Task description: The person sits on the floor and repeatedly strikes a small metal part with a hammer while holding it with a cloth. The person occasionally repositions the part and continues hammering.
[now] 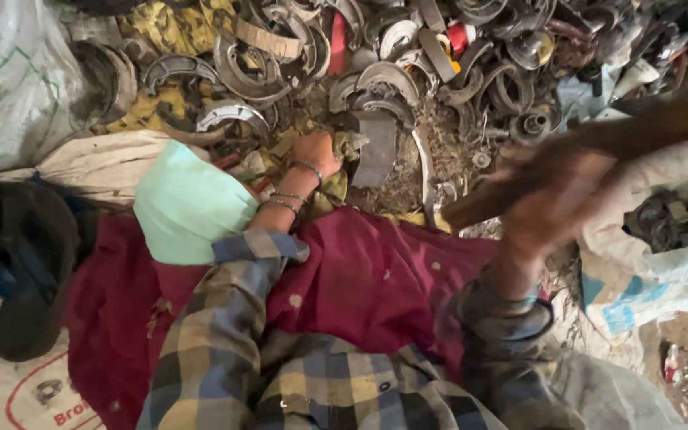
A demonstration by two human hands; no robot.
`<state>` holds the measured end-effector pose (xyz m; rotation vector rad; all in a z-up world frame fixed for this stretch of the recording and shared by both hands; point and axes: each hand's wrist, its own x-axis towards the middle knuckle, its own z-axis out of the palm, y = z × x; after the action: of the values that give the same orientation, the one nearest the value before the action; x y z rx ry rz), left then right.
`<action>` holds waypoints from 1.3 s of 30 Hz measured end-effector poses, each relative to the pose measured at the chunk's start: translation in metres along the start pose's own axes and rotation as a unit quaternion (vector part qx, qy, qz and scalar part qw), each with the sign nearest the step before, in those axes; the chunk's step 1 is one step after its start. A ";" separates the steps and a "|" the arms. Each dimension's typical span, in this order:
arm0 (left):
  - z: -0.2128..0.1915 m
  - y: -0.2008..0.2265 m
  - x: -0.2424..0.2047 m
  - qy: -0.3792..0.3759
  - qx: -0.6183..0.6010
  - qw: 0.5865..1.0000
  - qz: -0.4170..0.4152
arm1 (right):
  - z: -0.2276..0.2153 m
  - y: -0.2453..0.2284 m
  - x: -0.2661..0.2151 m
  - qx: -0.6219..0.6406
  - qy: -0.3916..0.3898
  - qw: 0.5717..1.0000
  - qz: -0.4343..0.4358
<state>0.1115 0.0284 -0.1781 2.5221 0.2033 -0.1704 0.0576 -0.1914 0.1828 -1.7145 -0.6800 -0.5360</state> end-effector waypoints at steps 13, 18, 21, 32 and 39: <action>0.002 -0.016 0.021 -0.008 -0.019 1.000 0.008 | 0.034 0.106 -0.102 -0.355 -0.164 0.867 0.310; -0.006 0.000 0.007 -0.045 -0.002 0.999 -0.010 | -0.016 0.031 -0.037 -0.023 0.013 0.983 0.184; -0.009 0.001 0.007 -0.057 0.006 0.998 -0.019 | -0.020 0.032 -0.030 -0.030 0.029 0.999 0.030; -0.008 -0.003 0.014 -0.032 0.010 0.999 0.010 | 0.031 0.158 -0.148 -0.416 -0.245 0.846 0.227; -0.002 -0.003 0.010 -0.041 0.000 0.999 -0.008 | -0.008 0.033 -0.017 -0.194 0.029 0.975 0.105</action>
<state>0.1211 0.0329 -0.1792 2.5094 0.1899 -0.2786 0.0676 -0.2073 0.1501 -2.0968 -0.3580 -0.5933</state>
